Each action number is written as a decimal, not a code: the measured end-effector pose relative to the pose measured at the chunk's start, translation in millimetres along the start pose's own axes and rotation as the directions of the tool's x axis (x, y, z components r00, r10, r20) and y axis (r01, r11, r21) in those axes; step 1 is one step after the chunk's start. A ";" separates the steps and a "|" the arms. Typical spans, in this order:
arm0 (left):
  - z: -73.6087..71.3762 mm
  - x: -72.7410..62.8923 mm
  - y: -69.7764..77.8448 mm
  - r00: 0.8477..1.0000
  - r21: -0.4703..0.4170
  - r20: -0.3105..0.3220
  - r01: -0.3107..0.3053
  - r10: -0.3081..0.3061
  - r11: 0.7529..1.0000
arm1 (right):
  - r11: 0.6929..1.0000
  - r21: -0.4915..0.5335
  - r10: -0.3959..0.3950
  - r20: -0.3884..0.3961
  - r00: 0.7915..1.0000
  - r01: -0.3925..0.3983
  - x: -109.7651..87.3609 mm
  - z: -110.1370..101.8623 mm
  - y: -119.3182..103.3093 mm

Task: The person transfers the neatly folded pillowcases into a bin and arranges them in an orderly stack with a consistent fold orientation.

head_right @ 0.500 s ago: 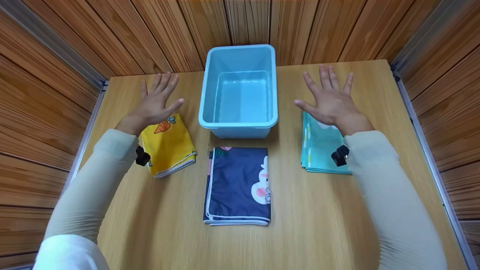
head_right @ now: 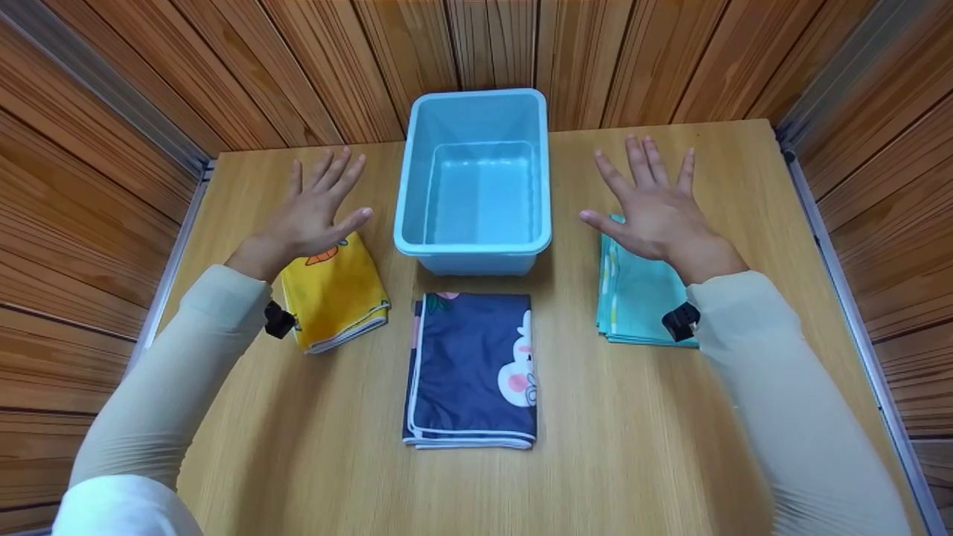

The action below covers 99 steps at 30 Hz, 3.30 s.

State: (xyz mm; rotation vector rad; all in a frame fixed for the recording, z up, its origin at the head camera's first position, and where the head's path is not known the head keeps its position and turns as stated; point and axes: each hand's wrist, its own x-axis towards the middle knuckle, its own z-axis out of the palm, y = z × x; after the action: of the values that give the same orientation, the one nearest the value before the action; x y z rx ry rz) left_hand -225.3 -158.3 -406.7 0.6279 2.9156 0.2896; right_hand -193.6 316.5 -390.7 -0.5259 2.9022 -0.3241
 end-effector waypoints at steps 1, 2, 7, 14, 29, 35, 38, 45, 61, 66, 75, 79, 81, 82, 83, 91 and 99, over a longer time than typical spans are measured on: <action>0.4 -0.7 0.4 1.000 -0.002 -0.001 -0.006 0.006 1.000 | 1.000 -0.004 -0.003 -0.001 1.000 0.003 -1.1 0.2 -1.1; 0.7 -1.7 0.8 1.000 -0.010 -0.003 -0.012 0.012 1.000 | 1.000 -0.009 -0.005 -0.002 1.000 0.005 -2.0 0.7 -2.1; 3.6 -7.8 0.3 1.000 -0.041 -0.008 -0.020 0.019 0.999 | 0.999 -0.038 -0.033 -0.005 0.999 0.033 -7.2 4.0 -7.1; 5.3 -16.1 4.5 0.998 -0.010 -0.004 -0.065 0.064 0.998 | 0.995 -0.052 -0.090 -0.035 0.995 0.088 -14.1 3.8 -14.9; 10.4 -29.8 23.7 0.985 0.013 -0.005 -0.171 0.172 0.985 | 0.984 -0.074 -0.166 -0.064 0.984 0.161 -24.3 11.3 -26.9; 12.7 -32.8 28.2 0.976 0.012 -0.010 -0.215 0.215 0.976 | 0.981 -0.090 -0.180 -0.077 0.981 0.173 -29.8 13.9 -31.0; 14.7 -34.9 30.2 0.973 0.015 -0.012 -0.231 0.231 0.973 | 0.980 -0.091 -0.183 -0.084 0.979 0.175 -32.7 16.2 -31.7; 23.2 -40.0 35.3 0.966 0.033 -0.041 -0.255 0.256 0.966 | 0.982 -0.085 -0.175 -0.073 0.982 0.169 -39.5 23.8 -32.6; 51.0 -58.7 40.5 0.963 0.023 -0.074 -0.258 0.259 0.966 | 0.975 -0.072 -0.215 -0.074 0.974 0.210 -46.9 38.8 -39.1; 60.3 -64.9 43.2 0.965 -0.017 -0.080 -0.253 0.251 0.967 | 0.974 -0.075 -0.218 -0.075 0.973 0.213 -49.9 45.3 -40.1; 82.5 -74.8 48.2 0.973 -0.097 -0.081 -0.225 0.218 0.969 | 0.975 -0.044 -0.221 -0.099 0.970 0.218 -56.9 63.2 -45.4; 90.5 -80.5 50.7 0.977 -0.121 -0.100 -0.202 0.191 0.972 | 0.973 -0.029 -0.231 -0.103 0.968 0.229 -58.2 67.2 -47.2; 94.0 -83.6 51.1 0.979 -0.117 -0.104 -0.188 0.176 0.975 | 0.974 -0.021 -0.228 -0.101 0.969 0.227 -59.4 68.5 -47.5; 95.7 -85.1 51.3 0.980 -0.119 -0.101 -0.180 0.169 0.976 | 0.975 -0.018 -0.222 -0.095 0.970 0.221 -60.4 69.2 -47.8; 97.3 -86.5 51.5 0.982 -0.120 -0.095 -0.171 0.160 0.978 | 0.976 -0.015 -0.216 -0.092 0.972 0.216 -61.3 70.3 -47.9; 112.4 -95.3 57.9 0.994 -0.129 -0.045 -0.101 0.096 0.986 | 0.975 0.009 -0.222 -0.081 0.972 0.223 -70.8 84.8 -49.1; 124.2 -102.0 68.8 0.999 -0.165 -0.025 -0.039 0.036 0.985 | 0.979 0.053 -0.192 -0.044 0.980 0.195 -73.4 104.4 -52.2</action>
State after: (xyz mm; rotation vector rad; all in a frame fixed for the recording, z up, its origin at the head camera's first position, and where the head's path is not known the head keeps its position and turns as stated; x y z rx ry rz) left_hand -83.8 -120.1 -502.1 0.6572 2.8636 0.5405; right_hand -87.2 276.5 -468.7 -0.8034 2.8734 -0.4477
